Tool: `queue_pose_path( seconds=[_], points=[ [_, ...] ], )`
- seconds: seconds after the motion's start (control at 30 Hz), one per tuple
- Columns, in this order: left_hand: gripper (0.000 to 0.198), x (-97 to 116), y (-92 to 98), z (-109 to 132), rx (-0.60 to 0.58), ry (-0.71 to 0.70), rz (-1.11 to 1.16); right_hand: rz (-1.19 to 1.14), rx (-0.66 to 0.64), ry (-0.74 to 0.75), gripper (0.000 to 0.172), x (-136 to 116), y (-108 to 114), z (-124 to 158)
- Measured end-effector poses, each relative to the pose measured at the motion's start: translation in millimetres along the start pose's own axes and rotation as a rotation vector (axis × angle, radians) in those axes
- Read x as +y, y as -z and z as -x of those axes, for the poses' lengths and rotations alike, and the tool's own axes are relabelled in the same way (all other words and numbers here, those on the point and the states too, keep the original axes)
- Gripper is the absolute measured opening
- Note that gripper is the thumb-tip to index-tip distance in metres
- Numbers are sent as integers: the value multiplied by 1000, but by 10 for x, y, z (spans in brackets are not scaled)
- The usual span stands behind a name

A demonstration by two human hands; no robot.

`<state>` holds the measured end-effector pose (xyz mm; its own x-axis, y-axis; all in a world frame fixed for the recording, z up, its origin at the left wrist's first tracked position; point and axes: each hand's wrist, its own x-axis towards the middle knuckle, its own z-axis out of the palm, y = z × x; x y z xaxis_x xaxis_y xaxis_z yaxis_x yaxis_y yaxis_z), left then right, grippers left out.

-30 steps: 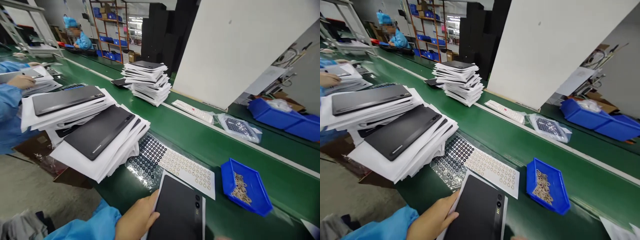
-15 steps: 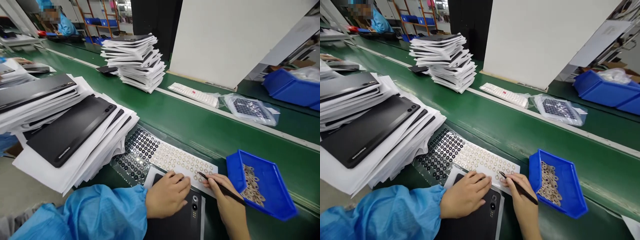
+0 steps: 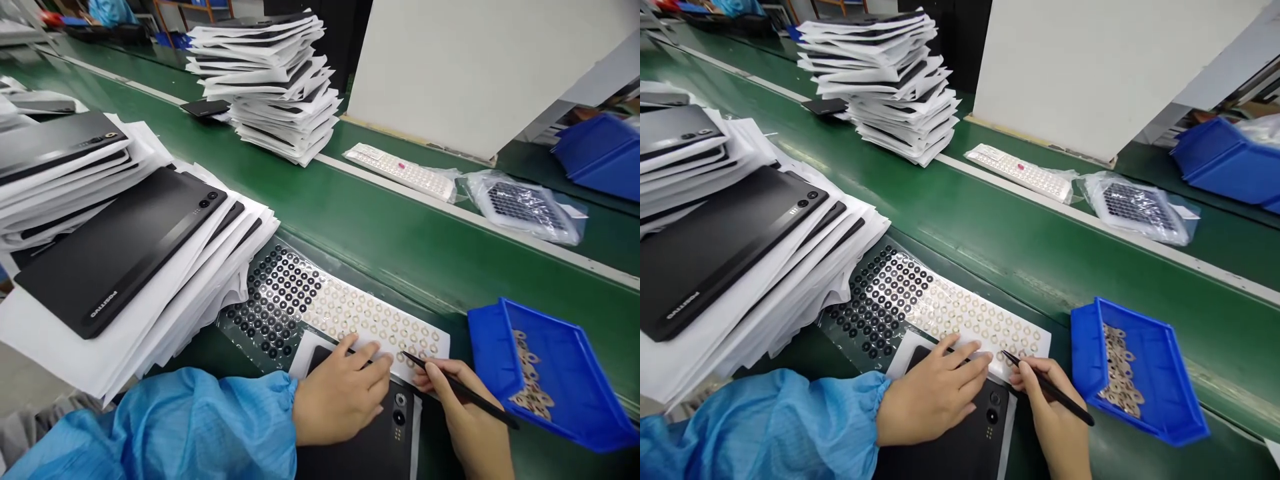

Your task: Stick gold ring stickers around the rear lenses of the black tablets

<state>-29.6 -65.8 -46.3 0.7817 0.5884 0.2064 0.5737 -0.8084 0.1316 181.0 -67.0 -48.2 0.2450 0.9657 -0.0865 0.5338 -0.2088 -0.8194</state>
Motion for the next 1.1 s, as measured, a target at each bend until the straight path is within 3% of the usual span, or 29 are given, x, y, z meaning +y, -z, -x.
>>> queue_pose_path(
  seconds=[0.27,0.5,0.57,0.7,1.1],
  points=[
    [38,5,-6,2,10,0,10,-204,-36,-7,33,16,27,-22],
    [31,3,-14,38,94,-7,65,-533,-13,-51,24,88,93,318],
    [22,3,-6,51,148,-61,119,-544,-8,-81,25,155,92,393],
    [23,5,4,65,163,-168,196,-531,3,-82,23,205,54,440],
    [21,0,-5,59,111,-157,195,-392,-35,-16,25,147,42,452]
  ],
)
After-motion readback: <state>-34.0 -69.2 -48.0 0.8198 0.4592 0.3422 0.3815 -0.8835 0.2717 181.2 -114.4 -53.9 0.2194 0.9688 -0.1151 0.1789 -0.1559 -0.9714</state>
